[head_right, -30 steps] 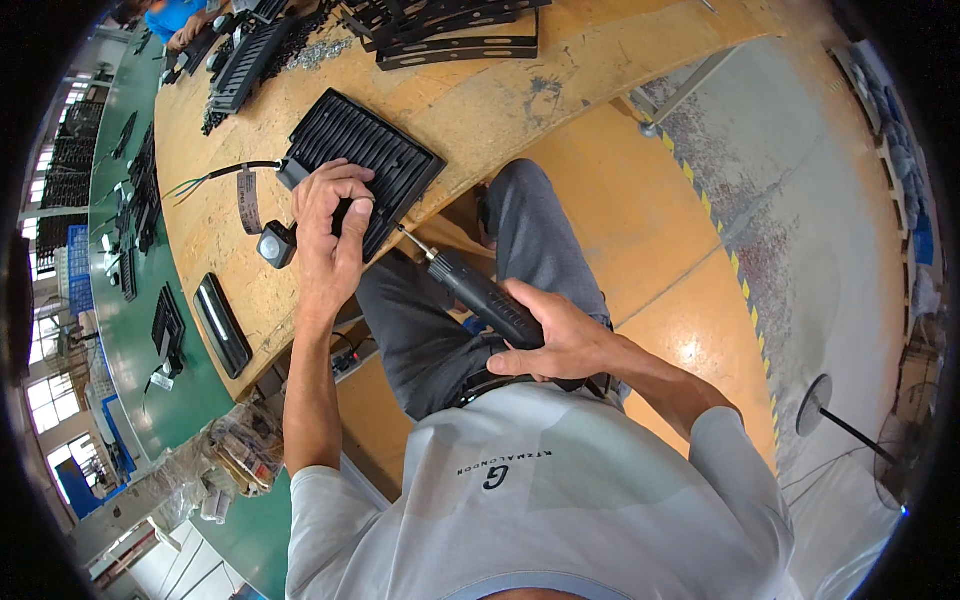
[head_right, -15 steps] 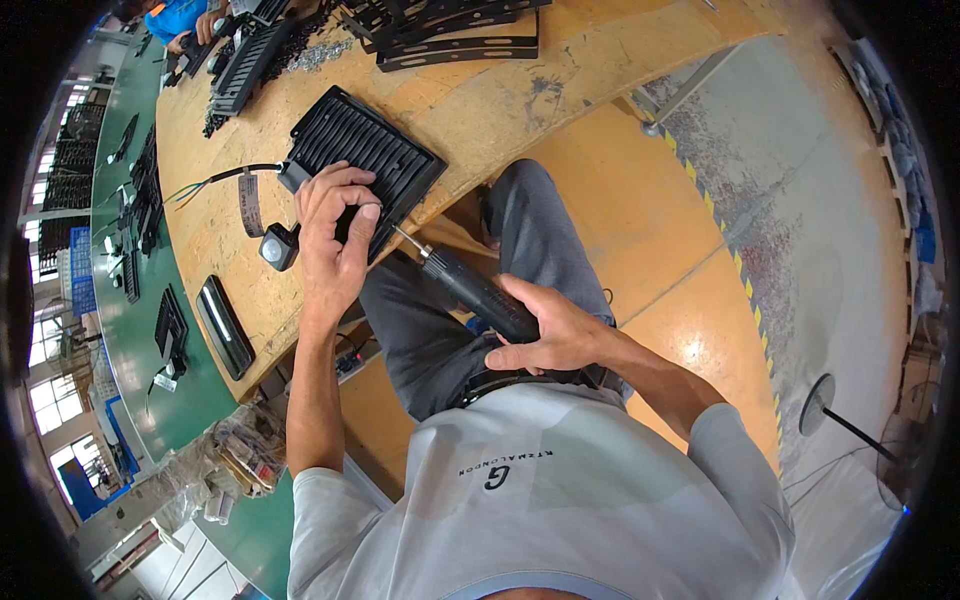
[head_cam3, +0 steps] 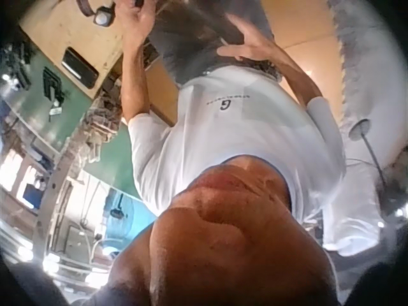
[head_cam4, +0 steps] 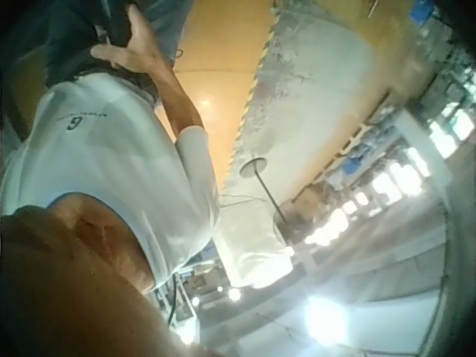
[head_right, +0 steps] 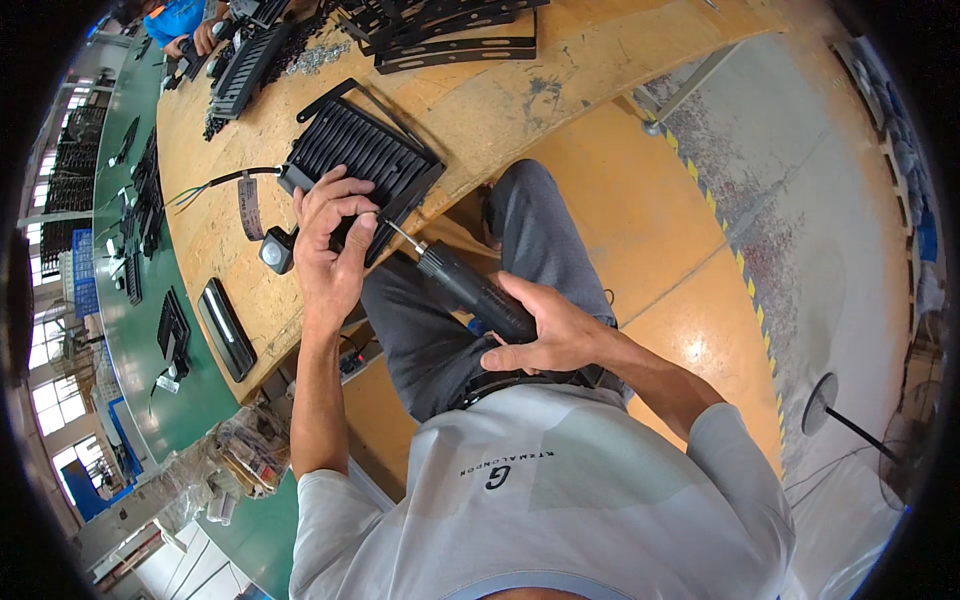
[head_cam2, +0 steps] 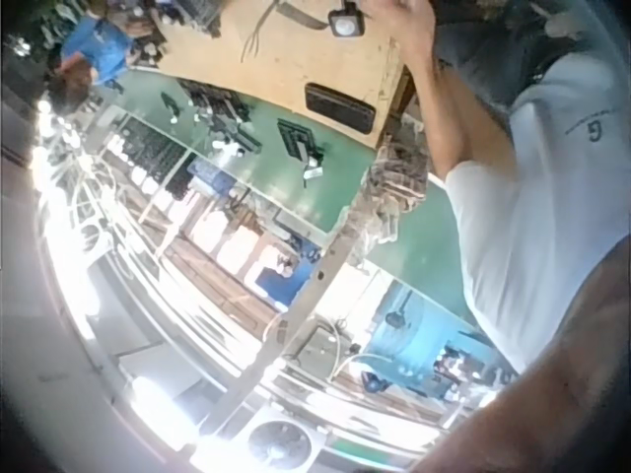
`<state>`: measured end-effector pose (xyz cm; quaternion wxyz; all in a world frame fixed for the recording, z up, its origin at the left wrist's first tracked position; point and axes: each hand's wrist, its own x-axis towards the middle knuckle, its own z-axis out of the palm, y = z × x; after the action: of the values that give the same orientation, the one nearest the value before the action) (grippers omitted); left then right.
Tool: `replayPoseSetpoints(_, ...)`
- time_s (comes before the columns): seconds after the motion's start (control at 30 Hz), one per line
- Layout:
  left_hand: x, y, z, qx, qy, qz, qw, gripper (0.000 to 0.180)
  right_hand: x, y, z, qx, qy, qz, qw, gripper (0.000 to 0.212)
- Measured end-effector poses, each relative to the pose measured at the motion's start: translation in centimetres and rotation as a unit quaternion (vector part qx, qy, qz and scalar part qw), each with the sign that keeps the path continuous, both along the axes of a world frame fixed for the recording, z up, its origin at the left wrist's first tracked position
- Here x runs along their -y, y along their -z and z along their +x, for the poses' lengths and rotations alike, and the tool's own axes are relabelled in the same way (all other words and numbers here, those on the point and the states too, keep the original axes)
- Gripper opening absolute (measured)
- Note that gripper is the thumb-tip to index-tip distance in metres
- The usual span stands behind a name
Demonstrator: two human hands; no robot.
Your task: Assembling LED floodlight housings by attaching internal components and securing them with an electric screwdriver.
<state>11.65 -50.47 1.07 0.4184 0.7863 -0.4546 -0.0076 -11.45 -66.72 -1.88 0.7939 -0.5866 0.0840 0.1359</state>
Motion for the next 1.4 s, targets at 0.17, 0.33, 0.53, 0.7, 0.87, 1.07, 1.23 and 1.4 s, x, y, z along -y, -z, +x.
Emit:
replayPoseSetpoints(0.17,0.1,-0.1,-0.3,-0.014,-0.010,-0.005,1.000,0.003,-0.1,-0.4,0.1,-0.008,0.002,-0.006,1.000,0.063)
replayPoseSetpoints(0.33,0.0,0.0,-0.3,-0.012,-0.007,-0.012,1.000,0.004,-0.1,-0.6,0.1,-0.009,0.004,0.000,1.000,0.062)
replayPoseSetpoints(0.53,-0.2,0.3,-0.6,-0.007,-0.009,-0.024,1.000,0.006,-0.6,0.3,-0.1,0.006,0.010,-0.004,1.000,0.059)
replayPoseSetpoints(0.7,-0.1,0.4,-2.5,0.062,-0.049,-0.033,0.996,0.010,-0.7,0.4,-0.1,0.007,0.017,-0.007,1.000,0.060)
replayPoseSetpoints(0.87,0.9,0.5,-3.8,0.199,-0.122,-0.055,0.971,0.016,-0.5,0.4,-0.2,0.012,0.019,-0.063,0.998,0.062)
replayPoseSetpoints(1.07,1.4,0.4,-5.0,0.204,-0.147,-0.039,0.967,0.014,0.0,0.6,-0.2,0.070,0.019,-0.201,0.977,0.067)
replayPoseSetpoints(1.23,1.1,1.0,-5.0,0.183,-0.164,-0.040,0.969,0.015,0.9,-0.8,-0.2,-0.041,-0.031,0.039,0.998,0.061)
replayPoseSetpoints(1.4,1.1,0.9,-5.6,0.181,-0.188,-0.048,0.964,0.014,1.3,-0.5,0.2,-0.058,-0.038,0.268,0.961,0.059)
